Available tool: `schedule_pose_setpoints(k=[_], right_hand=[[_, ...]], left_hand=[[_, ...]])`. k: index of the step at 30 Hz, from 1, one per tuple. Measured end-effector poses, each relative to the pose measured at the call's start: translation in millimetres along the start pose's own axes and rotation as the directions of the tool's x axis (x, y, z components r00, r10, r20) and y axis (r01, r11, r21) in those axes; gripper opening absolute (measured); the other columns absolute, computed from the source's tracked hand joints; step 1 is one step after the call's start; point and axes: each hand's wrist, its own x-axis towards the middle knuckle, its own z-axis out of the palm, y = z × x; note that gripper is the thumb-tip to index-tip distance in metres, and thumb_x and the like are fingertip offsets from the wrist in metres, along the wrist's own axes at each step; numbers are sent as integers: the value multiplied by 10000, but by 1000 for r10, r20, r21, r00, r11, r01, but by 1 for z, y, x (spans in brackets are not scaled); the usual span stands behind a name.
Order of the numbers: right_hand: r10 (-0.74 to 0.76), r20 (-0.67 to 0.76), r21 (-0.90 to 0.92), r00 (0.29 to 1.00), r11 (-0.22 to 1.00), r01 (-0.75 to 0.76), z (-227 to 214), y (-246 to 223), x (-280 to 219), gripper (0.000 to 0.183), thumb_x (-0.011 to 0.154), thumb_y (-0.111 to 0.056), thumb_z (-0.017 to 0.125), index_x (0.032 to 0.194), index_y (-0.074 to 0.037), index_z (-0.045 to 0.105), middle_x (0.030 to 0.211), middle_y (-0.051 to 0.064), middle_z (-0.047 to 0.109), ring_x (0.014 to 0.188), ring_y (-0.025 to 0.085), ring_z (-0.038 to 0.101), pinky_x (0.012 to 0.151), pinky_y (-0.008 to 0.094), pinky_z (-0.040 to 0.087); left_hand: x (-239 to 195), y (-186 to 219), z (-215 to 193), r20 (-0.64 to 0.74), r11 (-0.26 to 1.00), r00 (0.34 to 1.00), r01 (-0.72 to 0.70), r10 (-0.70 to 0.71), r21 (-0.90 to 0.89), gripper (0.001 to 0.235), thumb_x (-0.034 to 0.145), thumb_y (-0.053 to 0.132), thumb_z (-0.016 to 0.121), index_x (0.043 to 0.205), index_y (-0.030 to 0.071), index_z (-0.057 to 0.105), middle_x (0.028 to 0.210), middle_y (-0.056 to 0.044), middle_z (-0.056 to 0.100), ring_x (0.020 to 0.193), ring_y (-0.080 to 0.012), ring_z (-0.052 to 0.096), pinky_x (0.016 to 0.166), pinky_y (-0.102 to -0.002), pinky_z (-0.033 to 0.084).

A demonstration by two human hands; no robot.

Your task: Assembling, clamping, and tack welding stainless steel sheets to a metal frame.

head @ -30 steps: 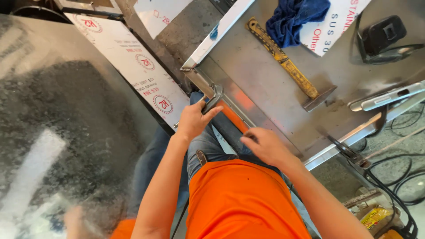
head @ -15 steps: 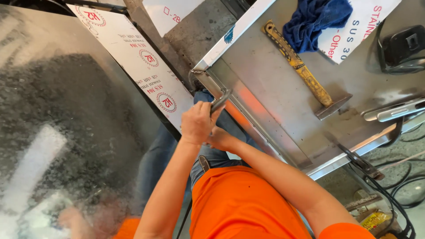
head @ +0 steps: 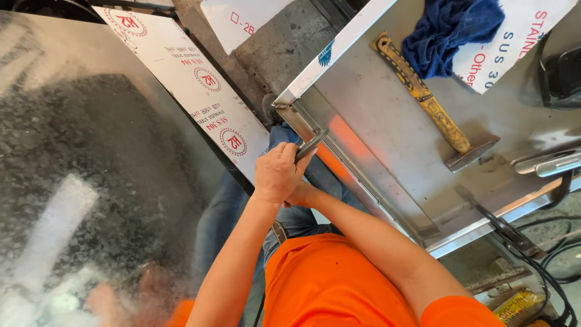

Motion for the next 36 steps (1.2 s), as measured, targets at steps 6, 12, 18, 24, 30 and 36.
schedule_pose_setpoints(k=[6,12,18,24,30,36], right_hand=[[-11,213,785,977,598,-164,8,-72,1,163,981,-314,665,979,-152,650,813,-19,671,712,126,646,600,282,528],[-19,-9,967,1000,256,14,32,-74,6,257,1018,-344,671,1184,-164,593,1112,-19,650,1031,127,639,877,317,550],[-68,-9,894,998,447,38,31,-44,6,377,1000,-308,658,1298,-106,547,1206,27,620,1113,155,598,972,346,514],[-49,-126,410,991,907,97,-8,-36,-9,384,1010,-210,659,1334,-15,593,1302,70,656,1183,153,588,1007,349,487],[10,-252,674,968,719,168,-21,-92,-44,510,894,-74,663,1378,-145,519,1400,-10,586,1303,91,546,1089,312,429],[43,-473,684,880,648,336,-21,-25,-32,211,1082,-165,630,1214,-3,656,1193,63,651,1067,126,618,977,331,505]], left_hand=[[12,-12,-11,97,991,994,53,-41,-124,405,953,425,706,779,75,602,766,-101,630,683,-356,636,567,-464,489],[21,-10,-14,111,992,993,60,-47,-108,397,942,433,707,767,88,617,746,-90,629,685,-343,649,562,-470,487],[14,-5,-11,100,991,993,72,-62,-109,393,949,422,699,784,78,609,763,-96,628,695,-347,648,571,-470,490],[33,-21,-21,281,955,949,205,-142,-213,450,958,456,689,775,49,634,725,-134,631,667,-376,626,581,-469,479],[44,-28,-28,444,873,866,385,-230,-300,503,942,502,666,789,23,683,623,-181,611,557,-379,605,538,-448,482],[44,-21,-30,450,885,863,379,-231,-272,509,956,500,663,780,22,676,635,-174,632,595,-364,641,551,-442,491]])
